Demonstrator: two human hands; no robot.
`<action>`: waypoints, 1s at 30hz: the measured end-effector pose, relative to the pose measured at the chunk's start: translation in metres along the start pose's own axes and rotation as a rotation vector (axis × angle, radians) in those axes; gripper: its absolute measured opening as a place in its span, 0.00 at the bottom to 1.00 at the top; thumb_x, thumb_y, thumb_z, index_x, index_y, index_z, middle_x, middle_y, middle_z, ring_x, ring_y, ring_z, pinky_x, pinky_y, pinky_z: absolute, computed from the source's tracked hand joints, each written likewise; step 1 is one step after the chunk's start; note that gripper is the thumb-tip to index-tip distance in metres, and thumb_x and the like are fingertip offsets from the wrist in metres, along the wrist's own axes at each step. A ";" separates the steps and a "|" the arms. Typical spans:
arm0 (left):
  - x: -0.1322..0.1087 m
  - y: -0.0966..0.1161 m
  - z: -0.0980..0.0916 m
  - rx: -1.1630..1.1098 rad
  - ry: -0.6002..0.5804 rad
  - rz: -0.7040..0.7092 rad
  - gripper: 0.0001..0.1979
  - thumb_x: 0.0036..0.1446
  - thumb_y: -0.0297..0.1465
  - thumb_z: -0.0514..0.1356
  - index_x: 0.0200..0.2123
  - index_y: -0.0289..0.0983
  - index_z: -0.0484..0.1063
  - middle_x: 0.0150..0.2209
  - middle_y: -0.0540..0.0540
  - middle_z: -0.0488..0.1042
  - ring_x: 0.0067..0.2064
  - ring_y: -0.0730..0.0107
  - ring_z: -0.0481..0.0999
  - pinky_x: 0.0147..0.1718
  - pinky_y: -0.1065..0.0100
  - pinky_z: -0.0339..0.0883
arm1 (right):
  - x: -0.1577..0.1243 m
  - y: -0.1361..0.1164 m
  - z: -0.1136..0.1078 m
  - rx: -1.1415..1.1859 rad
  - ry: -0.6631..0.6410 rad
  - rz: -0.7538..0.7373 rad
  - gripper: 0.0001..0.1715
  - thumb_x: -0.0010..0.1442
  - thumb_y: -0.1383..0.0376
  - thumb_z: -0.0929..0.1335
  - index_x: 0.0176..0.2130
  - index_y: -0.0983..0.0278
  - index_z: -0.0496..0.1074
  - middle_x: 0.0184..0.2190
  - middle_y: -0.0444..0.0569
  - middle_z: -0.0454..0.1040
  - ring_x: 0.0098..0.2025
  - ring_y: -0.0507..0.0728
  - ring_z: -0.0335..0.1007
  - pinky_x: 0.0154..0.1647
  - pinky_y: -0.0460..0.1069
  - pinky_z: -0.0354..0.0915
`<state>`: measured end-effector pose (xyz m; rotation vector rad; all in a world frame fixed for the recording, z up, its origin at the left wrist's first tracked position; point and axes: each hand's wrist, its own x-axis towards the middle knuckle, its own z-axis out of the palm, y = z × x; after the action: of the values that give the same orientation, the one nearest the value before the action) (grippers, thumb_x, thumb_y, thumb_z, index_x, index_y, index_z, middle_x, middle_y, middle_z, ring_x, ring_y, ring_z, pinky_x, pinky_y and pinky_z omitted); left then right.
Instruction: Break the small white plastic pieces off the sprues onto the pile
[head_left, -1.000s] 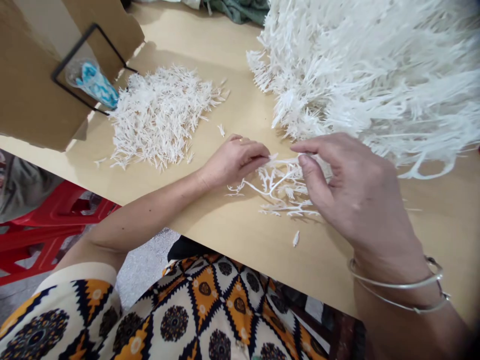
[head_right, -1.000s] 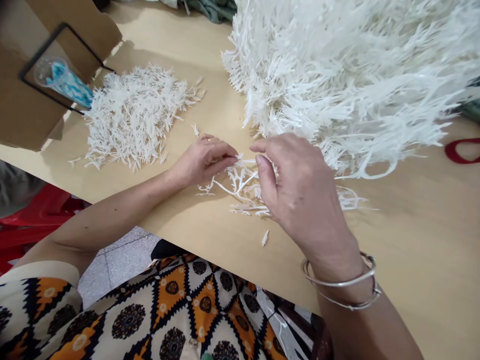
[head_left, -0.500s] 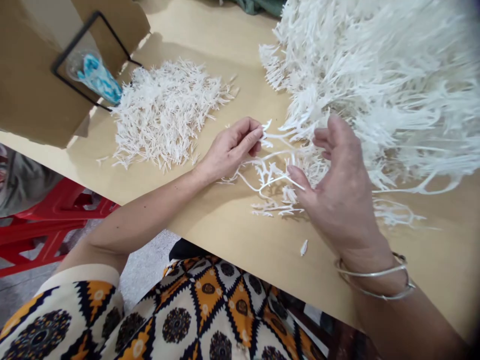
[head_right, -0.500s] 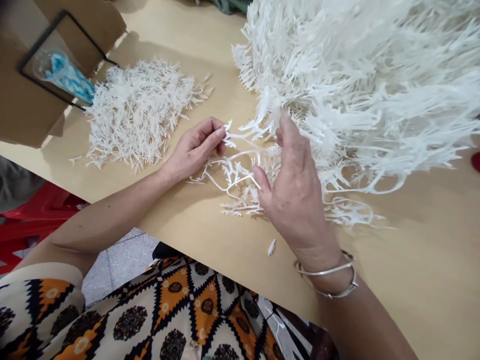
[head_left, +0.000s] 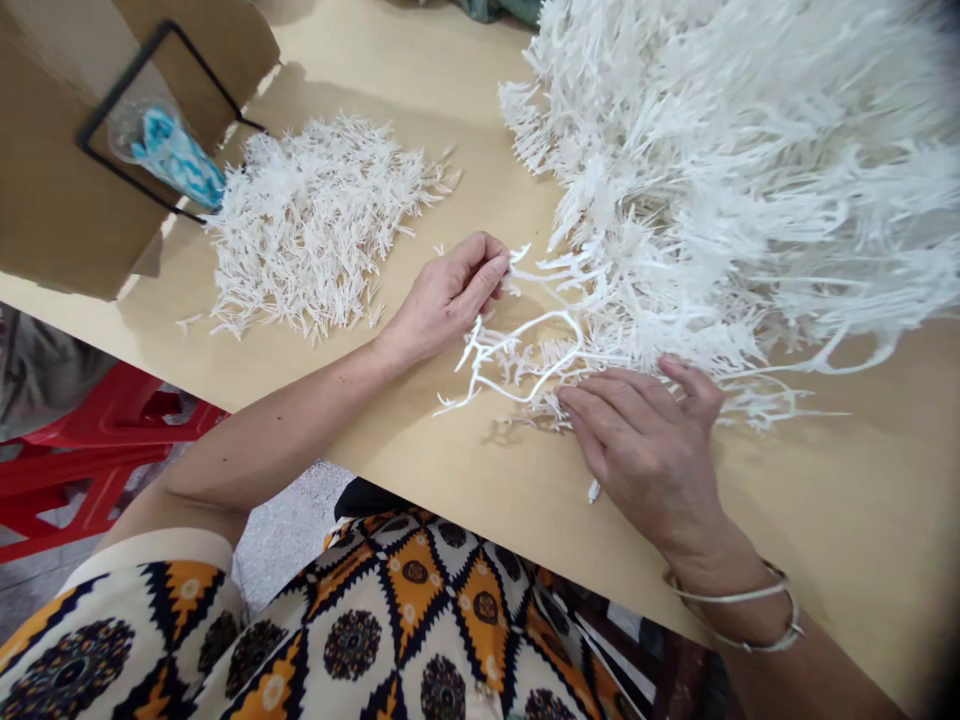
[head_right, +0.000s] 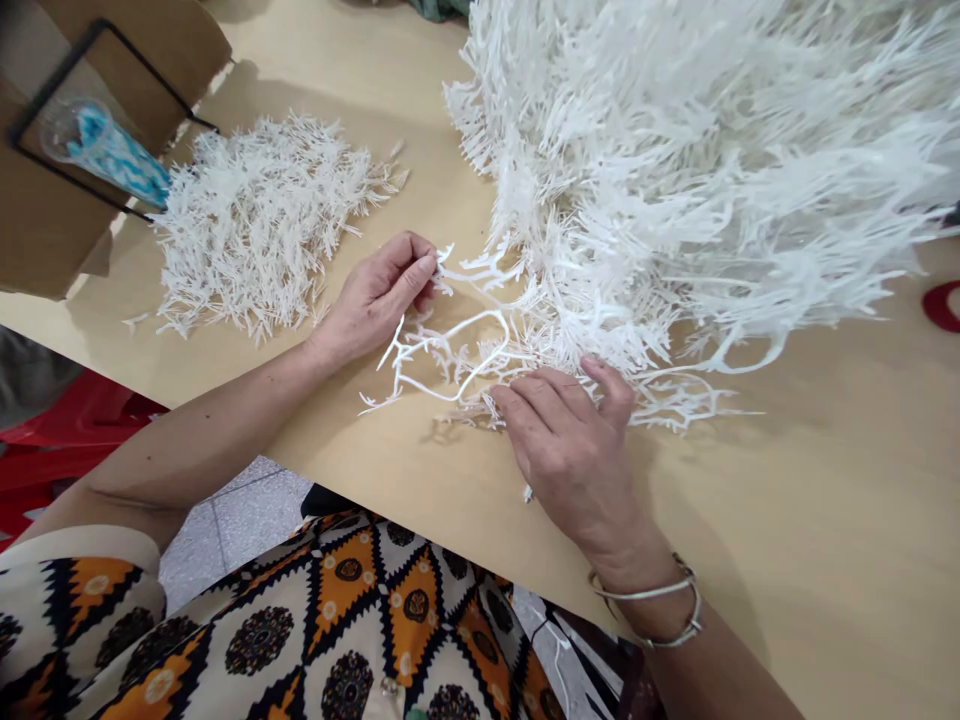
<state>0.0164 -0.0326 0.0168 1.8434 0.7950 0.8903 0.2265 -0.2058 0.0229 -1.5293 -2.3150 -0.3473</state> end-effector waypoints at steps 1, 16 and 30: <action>0.000 0.002 0.000 0.025 -0.002 0.002 0.17 0.75 0.44 0.52 0.39 0.38 0.69 0.32 0.50 0.75 0.29 0.78 0.72 0.33 0.71 0.69 | 0.001 0.001 -0.002 0.003 -0.007 0.012 0.13 0.66 0.72 0.71 0.50 0.62 0.72 0.41 0.47 0.84 0.47 0.60 0.81 0.66 0.62 0.58; -0.005 0.018 -0.010 0.085 -0.009 0.265 0.24 0.71 0.52 0.53 0.53 0.40 0.73 0.54 0.40 0.78 0.55 0.63 0.77 0.53 0.60 0.73 | 0.036 0.001 0.001 -0.266 -0.216 0.095 0.11 0.72 0.72 0.63 0.40 0.65 0.75 0.41 0.52 0.78 0.41 0.59 0.70 0.48 0.56 0.55; -0.024 0.008 0.020 0.652 -0.459 0.415 0.24 0.67 0.42 0.62 0.62 0.39 0.67 0.66 0.36 0.70 0.68 0.50 0.67 0.63 0.50 0.58 | 0.016 0.030 -0.040 0.189 -0.187 0.192 0.07 0.68 0.69 0.63 0.42 0.59 0.70 0.38 0.50 0.79 0.41 0.63 0.75 0.43 0.58 0.65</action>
<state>0.0220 -0.0643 0.0117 2.7263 0.4342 0.4230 0.2547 -0.1963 0.0658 -1.7319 -2.2351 0.0640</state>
